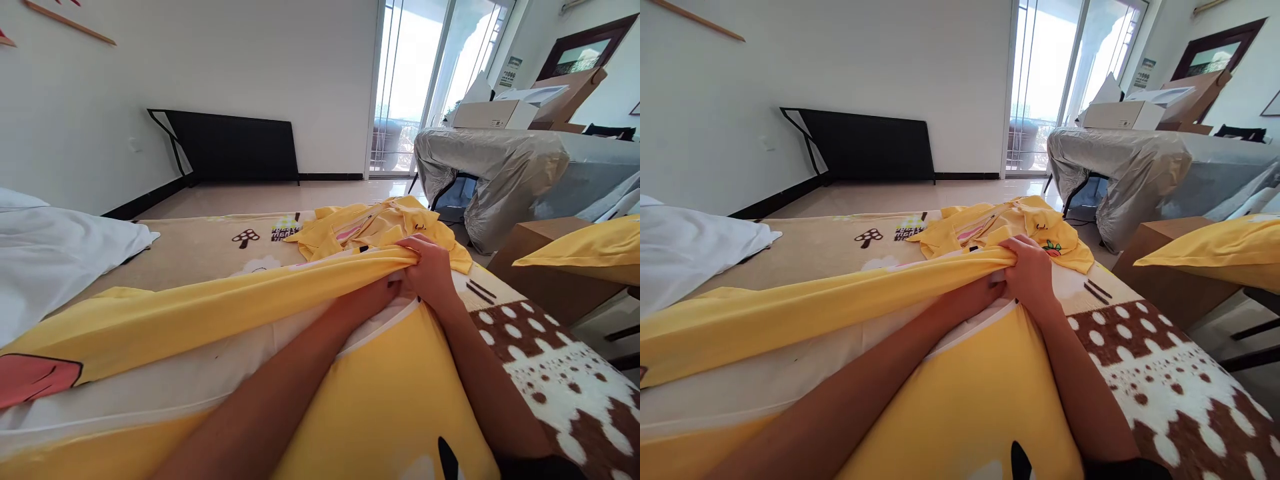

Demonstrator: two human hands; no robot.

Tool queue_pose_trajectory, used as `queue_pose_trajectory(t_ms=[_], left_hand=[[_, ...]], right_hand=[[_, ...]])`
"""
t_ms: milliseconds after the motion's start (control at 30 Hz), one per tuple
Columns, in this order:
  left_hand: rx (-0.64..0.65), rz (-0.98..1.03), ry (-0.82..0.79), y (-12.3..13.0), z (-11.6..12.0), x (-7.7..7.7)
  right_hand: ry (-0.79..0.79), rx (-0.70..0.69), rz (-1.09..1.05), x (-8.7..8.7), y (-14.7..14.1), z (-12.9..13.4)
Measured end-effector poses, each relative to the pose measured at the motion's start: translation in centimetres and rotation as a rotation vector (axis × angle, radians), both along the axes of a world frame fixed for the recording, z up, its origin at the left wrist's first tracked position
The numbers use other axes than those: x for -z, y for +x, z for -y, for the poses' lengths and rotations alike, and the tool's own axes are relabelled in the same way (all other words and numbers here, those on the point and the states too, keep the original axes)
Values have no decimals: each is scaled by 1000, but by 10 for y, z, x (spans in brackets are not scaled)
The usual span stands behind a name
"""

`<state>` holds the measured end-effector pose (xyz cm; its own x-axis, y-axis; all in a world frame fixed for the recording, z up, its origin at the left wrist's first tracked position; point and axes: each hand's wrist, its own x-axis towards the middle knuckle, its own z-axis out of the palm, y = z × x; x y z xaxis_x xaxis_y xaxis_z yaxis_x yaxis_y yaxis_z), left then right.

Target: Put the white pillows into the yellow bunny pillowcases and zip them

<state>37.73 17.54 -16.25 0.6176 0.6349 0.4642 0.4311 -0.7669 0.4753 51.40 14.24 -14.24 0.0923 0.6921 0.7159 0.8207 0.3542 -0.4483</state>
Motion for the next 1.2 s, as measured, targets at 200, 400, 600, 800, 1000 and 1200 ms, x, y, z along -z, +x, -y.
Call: queue_pose_trajectory(t_ms=[200, 400, 600, 800, 1000, 1200], left_hand=[[25, 78, 10, -9, -1, 5], [8, -85, 131, 1, 6, 3], [-33, -28, 181, 1, 9, 4], [-74, 42, 130, 0, 1, 12], [-40, 76, -82, 5, -1, 5], [-26, 91, -99, 8, -8, 8]], right_hand=[[-5, -49, -21, -4, 0, 2], [-36, -68, -43, -3, 1, 2], [-15, -44, -66, -1, 1, 0], [16, -45, -89, -3, -1, 3], [-21, -78, -93, 0, -3, 4], [118, -40, -54, 0, -5, 2]])
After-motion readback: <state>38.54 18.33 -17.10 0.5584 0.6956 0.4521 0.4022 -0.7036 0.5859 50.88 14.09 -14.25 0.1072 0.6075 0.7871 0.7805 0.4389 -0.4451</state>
